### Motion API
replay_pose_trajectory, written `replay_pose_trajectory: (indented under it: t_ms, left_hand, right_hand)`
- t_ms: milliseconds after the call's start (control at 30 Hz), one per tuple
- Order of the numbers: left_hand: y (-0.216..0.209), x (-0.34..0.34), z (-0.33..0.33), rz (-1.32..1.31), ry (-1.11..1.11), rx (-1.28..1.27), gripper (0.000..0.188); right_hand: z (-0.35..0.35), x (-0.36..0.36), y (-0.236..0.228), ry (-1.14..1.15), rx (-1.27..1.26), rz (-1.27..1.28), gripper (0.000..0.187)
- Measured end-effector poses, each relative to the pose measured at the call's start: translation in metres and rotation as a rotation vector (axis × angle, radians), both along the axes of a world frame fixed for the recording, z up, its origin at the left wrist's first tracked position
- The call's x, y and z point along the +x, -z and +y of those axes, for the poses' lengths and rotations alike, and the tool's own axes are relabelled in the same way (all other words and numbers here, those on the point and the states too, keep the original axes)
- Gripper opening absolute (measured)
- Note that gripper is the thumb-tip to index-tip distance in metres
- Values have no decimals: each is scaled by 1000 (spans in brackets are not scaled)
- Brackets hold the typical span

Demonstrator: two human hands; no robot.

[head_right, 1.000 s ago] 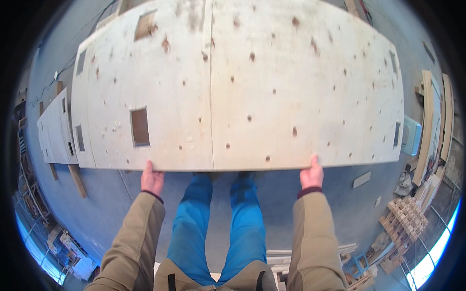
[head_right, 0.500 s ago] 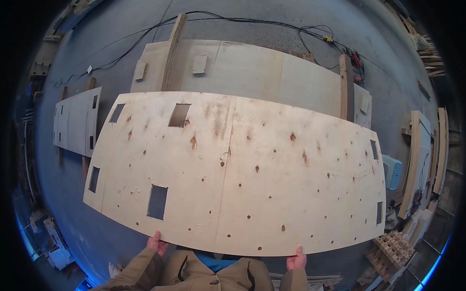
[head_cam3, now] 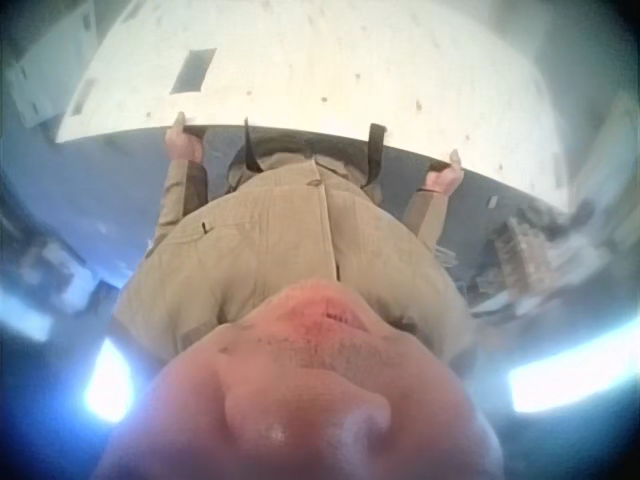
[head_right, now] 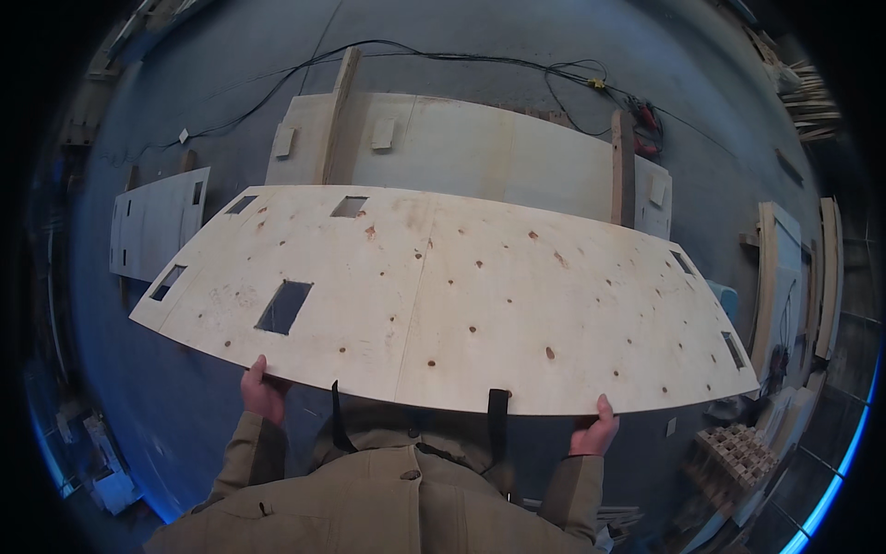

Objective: The person moves around a workshop, picks up a large plywood panel, flips it, and places it on the floor. They then pick up and place several wooden planks and smaller pieces, arranging them on and around the panel. The person also handles a jigsaw and a small wooden block, placing them on the panel.

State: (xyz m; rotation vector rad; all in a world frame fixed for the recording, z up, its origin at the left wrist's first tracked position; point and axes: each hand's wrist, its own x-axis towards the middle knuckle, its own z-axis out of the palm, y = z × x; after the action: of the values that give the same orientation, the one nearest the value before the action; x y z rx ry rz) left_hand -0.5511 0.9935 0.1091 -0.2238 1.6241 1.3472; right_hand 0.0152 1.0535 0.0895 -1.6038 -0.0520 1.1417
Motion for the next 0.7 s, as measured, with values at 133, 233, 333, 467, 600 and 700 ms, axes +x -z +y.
replay_pose_trajectory:
  t_ms: [133, 233, 333, 467, 600, 700]
  left_hand:
    - [-6, 4, 29, 68, 50, 274, 31]
    - [-15, 9, 61, 130, 27, 380, 33]
    - [-28, 6, 104, 85, 23, 418, 47]
    - [-39, -4, 150, 121, -9, 475, 51]
    - [-36, -18, 185, 185, -61, 465, 44]
    - [-38, -26, 213, 129, -50, 453, 47]
  right_hand:
    - [43, 18, -6, -114, 228, -61, 42]
    - [81, 36, -17, -169, 316, -7, 41]
    - [124, 39, -32, -264, 348, -59, 38]
    - [173, 27, -59, -314, 354, -102, 39]
    - [207, 20, -72, -327, 321, -92, 40]
    - [229, 20, -80, -328, 284, -113, 37]
